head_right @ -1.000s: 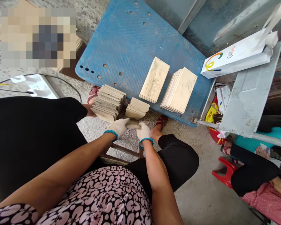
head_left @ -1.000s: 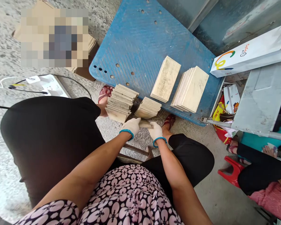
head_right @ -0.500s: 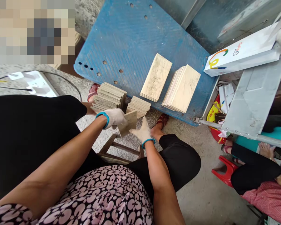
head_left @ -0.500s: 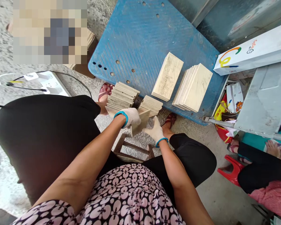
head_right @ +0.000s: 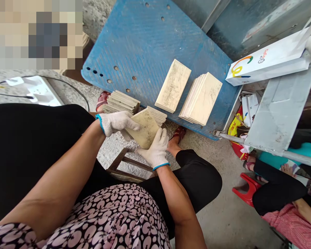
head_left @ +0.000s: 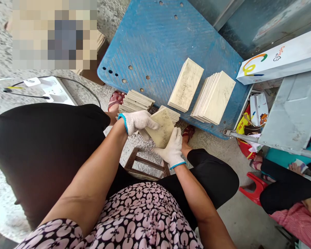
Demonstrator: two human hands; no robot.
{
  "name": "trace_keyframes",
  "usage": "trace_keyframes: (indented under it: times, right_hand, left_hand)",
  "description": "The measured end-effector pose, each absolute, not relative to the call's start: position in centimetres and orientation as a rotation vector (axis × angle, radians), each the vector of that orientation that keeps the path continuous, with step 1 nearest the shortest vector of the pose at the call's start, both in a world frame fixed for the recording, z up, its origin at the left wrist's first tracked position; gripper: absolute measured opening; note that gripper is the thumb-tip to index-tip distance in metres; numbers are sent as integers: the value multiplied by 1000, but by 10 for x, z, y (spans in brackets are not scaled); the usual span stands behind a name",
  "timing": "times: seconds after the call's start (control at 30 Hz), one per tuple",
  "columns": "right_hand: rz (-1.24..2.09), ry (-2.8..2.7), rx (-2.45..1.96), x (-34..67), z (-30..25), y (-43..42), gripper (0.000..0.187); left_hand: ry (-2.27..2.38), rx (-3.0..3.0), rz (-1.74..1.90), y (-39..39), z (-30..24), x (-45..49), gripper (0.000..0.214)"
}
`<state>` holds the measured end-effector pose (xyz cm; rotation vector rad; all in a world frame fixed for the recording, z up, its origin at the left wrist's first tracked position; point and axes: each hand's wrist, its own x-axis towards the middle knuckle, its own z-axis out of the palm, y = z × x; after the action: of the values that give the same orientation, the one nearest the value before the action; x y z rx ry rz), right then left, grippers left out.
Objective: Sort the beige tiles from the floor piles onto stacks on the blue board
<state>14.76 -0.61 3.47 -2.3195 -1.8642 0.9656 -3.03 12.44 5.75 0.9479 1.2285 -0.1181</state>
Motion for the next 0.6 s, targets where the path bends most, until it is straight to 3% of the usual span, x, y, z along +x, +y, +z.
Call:
trace_keyframes:
  times: [0.13, 0.33, 0.6]
  right_hand:
    - [893, -1959, -2294, 149, 31, -2, 129]
    - [886, -1894, -2292, 144, 32, 9, 124]
    - [865, -1326, -2462, 155, 66, 67, 116]
  left_hand:
    - [1025, 598, -87, 125, 54, -30, 20]
    - [1134, 658, 48, 126, 54, -26, 35]
    - [1121, 242, 854, 136, 56, -13, 47]
